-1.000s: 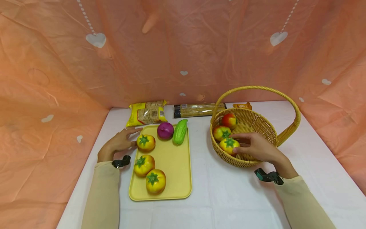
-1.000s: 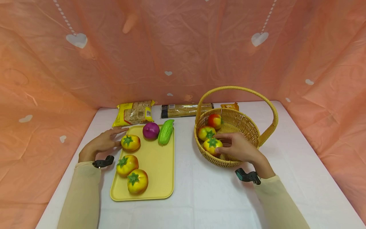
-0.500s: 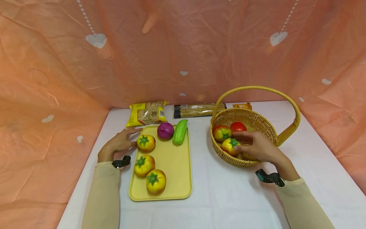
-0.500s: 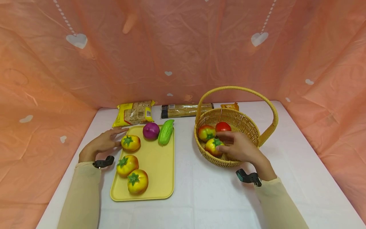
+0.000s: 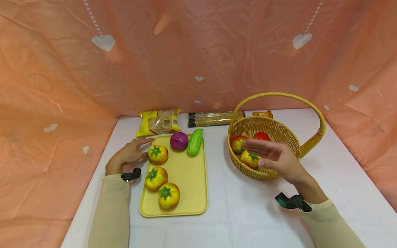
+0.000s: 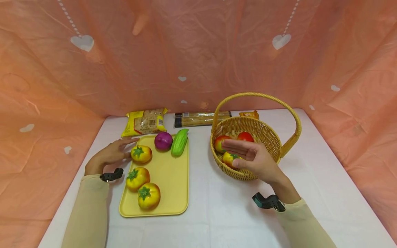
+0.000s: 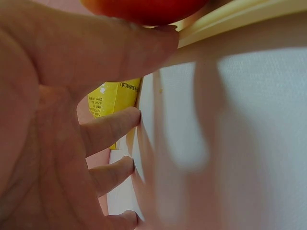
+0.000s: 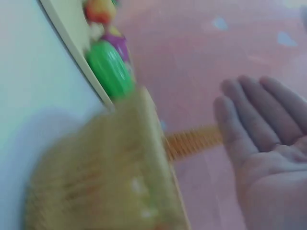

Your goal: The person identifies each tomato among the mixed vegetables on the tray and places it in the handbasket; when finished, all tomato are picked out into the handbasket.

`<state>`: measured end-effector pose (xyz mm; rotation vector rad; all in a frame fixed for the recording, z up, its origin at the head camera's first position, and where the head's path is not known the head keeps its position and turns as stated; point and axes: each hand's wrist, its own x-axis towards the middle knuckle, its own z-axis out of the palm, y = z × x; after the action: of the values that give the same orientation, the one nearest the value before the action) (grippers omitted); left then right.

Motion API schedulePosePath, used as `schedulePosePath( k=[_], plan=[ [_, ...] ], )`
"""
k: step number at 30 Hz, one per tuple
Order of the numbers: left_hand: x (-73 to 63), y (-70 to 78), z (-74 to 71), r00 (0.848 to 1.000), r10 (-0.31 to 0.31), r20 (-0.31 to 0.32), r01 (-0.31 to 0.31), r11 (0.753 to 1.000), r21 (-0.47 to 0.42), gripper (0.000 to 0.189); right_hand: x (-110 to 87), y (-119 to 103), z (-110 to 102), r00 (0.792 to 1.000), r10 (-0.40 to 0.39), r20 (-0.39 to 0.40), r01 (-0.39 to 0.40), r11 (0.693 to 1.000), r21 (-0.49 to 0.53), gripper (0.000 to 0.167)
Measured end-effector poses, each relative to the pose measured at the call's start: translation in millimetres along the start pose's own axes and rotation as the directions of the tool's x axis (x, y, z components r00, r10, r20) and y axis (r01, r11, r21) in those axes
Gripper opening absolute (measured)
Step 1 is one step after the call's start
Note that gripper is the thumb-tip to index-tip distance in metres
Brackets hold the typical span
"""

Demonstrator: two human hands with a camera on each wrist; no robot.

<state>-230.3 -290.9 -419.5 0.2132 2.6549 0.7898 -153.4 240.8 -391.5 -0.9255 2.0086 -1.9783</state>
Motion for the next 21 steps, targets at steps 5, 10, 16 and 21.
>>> schedulePosePath(
  k=[5,10,16,21],
  plan=[
    [0.6,0.5,0.0,1.0,-0.005,0.002,0.005,1.0,-0.008,0.076,10.3,12.0,23.7,0.991,-0.109,0.079,0.092,0.977,0.193,0.062],
    [0.2,0.8,-0.1,1.0,-0.011,0.005,0.011,1.0,-0.007,0.076,19.7,19.2,48.9,0.992,-0.07,0.105,0.043,0.969,0.241,0.071],
    [0.9,0.2,0.0,1.0,-0.014,0.006,0.014,1.0,-0.006,0.077,33.4,32.9,80.1,0.982,0.005,0.191,-0.042,0.981,0.19,0.068],
    [0.8,-0.2,0.1,1.0,-0.007,0.004,0.007,1.0,-0.006,0.077,47.9,44.8,109.3,0.958,0.088,0.272,-0.14,0.974,0.18,0.062]
  ],
)
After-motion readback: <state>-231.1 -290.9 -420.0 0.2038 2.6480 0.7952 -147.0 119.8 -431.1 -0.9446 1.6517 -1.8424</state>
